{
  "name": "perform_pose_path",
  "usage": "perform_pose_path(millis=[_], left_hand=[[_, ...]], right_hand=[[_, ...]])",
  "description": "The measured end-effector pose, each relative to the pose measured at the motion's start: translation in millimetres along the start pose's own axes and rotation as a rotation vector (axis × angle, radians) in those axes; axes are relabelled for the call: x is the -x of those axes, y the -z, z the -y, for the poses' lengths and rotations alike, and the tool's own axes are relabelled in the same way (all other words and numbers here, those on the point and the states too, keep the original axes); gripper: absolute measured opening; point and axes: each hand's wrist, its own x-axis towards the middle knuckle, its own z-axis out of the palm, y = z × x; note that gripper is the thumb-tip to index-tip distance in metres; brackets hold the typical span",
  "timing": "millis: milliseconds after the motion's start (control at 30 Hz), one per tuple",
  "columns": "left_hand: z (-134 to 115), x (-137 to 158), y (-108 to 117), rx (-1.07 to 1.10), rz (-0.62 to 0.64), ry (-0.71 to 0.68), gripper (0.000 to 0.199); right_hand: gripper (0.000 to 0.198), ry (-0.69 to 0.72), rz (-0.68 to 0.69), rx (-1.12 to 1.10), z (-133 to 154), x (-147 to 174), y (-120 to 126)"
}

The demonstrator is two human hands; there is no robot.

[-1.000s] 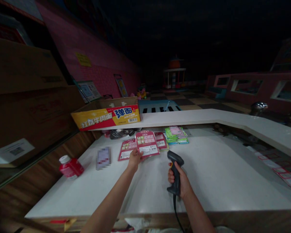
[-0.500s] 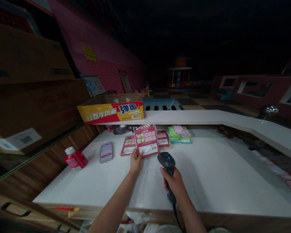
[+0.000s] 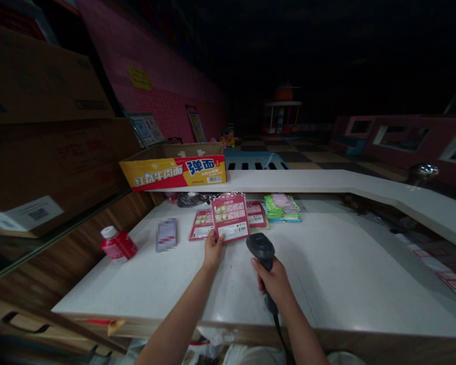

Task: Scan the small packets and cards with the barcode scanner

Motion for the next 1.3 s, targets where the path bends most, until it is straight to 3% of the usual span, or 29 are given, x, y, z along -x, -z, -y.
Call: perform_pose_path(millis=[167, 367, 567, 700, 967, 1167, 1300], left_hand=[[4.7, -0.8, -0.7, 0.081, 0.009, 0.002, 0.026], [10.0, -1.6, 0.0, 0.132, 0.029, -0.031, 0.028], [10.7, -1.4, -0.3, 0.078, 0.020, -0.018, 0.028], [13.5, -3.2, 4.4, 0.071, 0.008, -0.002, 0.028], [0.6, -37.4, 53.8, -0.333, -0.308, 0.083, 0.033], [-22.6, -57.7, 76.2, -0.684, -0.255, 0.266, 0.032], [-35.0, -45.7, 74.8, -1.085, -0.258, 0.213, 0.035]], right_hand=[[0.045, -0.050, 0.021, -0.116, -4.1, -4.9, 6.6], [0.045, -0.185, 0.026, -0.366, -18.4, -28.4, 33.5], [0.038, -0.246, 0.216, -0.732, -40.3, -46.6, 58.8], [0.033, -0.232, 0.263, -0.880, -45.7, -49.3, 66.5], [0.028, -0.269, 0.249, -0.982, -40.1, -43.3, 65.8], [0.028, -0.257, 0.247, -0.992, -40.5, -42.9, 65.7], [0.029, -0.263, 0.242, -0.986, -39.5, -43.2, 66.4]])
